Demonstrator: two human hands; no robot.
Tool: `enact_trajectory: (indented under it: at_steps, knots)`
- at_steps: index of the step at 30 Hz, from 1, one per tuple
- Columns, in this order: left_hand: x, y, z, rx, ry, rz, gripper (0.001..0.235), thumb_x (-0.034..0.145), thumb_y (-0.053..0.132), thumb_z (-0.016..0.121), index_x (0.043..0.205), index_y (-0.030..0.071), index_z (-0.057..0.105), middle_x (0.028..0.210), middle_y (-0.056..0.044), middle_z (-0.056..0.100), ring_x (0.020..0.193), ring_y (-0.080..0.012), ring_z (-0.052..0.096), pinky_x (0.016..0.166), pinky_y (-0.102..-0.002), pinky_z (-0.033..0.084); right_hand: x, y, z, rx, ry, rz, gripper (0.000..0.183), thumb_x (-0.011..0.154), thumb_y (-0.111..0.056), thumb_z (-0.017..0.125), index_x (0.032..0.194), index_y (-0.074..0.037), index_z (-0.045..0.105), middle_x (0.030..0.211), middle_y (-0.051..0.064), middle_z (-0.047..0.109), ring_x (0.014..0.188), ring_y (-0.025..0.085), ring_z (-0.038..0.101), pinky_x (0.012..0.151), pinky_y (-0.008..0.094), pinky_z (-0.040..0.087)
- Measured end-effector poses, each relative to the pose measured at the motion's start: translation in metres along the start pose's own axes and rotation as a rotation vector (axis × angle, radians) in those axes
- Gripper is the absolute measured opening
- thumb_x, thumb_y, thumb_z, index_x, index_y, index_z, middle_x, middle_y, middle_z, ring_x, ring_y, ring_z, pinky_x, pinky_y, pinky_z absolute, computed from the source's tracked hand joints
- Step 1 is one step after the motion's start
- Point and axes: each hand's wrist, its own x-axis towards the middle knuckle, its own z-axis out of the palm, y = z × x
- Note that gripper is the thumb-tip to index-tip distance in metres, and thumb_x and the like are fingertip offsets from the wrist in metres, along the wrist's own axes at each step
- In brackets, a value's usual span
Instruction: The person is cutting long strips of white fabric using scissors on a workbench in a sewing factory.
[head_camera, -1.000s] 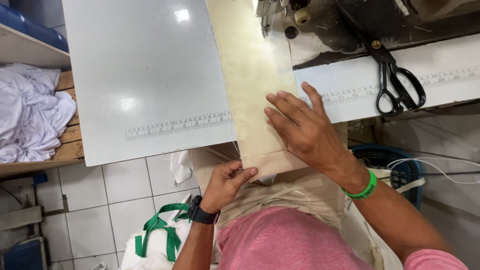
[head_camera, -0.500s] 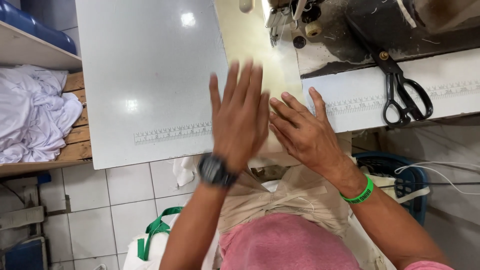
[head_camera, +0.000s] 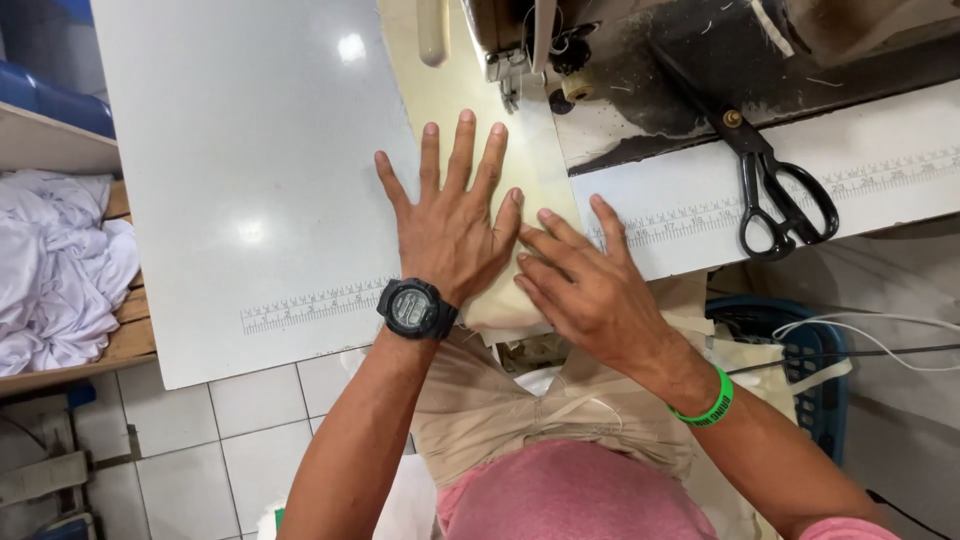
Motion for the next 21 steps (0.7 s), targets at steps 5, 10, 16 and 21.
enact_trajectory:
  at_steps: [5, 10, 16, 21]
  knots:
    - [0.004, -0.001, -0.007, -0.011, -0.08, -0.032, 0.072, 0.118, 0.063, 0.042, 0.181, 0.03, 0.026, 0.187, -0.008, 0.016, 0.17, -0.0393, 0.002, 0.125, -0.082, -0.006, 0.009, 0.007, -0.006, -0.148, -0.014, 0.012, 0.017, 0.111, -0.019, 0.079, 0.113, -0.002, 0.077, 0.135, 0.017, 0.076, 0.137, 0.039, 0.07, 0.124, 0.072, 0.035]
    - [0.0, -0.006, -0.003, 0.012, 0.02, -0.105, 0.072, 0.118, 0.06, 0.043, 0.178, 0.022, 0.035, 0.185, -0.009, 0.028, 0.17, -0.0376, 0.011, 0.125, -0.084, -0.003, -0.003, 0.012, 0.0, -0.136, -0.006, 0.007, 0.016, 0.112, -0.02, 0.079, 0.117, -0.004, 0.079, 0.141, 0.014, 0.077, 0.139, 0.037, 0.07, 0.125, 0.076, 0.026]
    - [-0.008, -0.011, -0.008, -0.003, -0.054, -0.18, 0.078, 0.116, 0.068, 0.039, 0.181, 0.025, 0.03, 0.187, -0.001, 0.016, 0.167, -0.0361, -0.006, 0.123, -0.084, -0.009, -0.006, 0.012, -0.001, -0.138, -0.051, 0.061, 0.02, 0.112, -0.026, 0.08, 0.119, -0.008, 0.076, 0.152, 0.015, 0.072, 0.146, 0.039, 0.065, 0.124, 0.077, 0.023]
    - [-0.008, -0.013, -0.008, -0.026, -0.04, -0.157, 0.081, 0.114, 0.075, 0.038, 0.18, 0.029, 0.028, 0.187, 0.001, 0.02, 0.169, -0.0394, -0.001, 0.123, -0.082, -0.011, -0.001, 0.011, -0.004, -0.211, -0.044, 0.055, 0.02, 0.111, -0.03, 0.08, 0.118, -0.012, 0.074, 0.151, 0.015, 0.073, 0.144, 0.036, 0.067, 0.119, 0.069, 0.03]
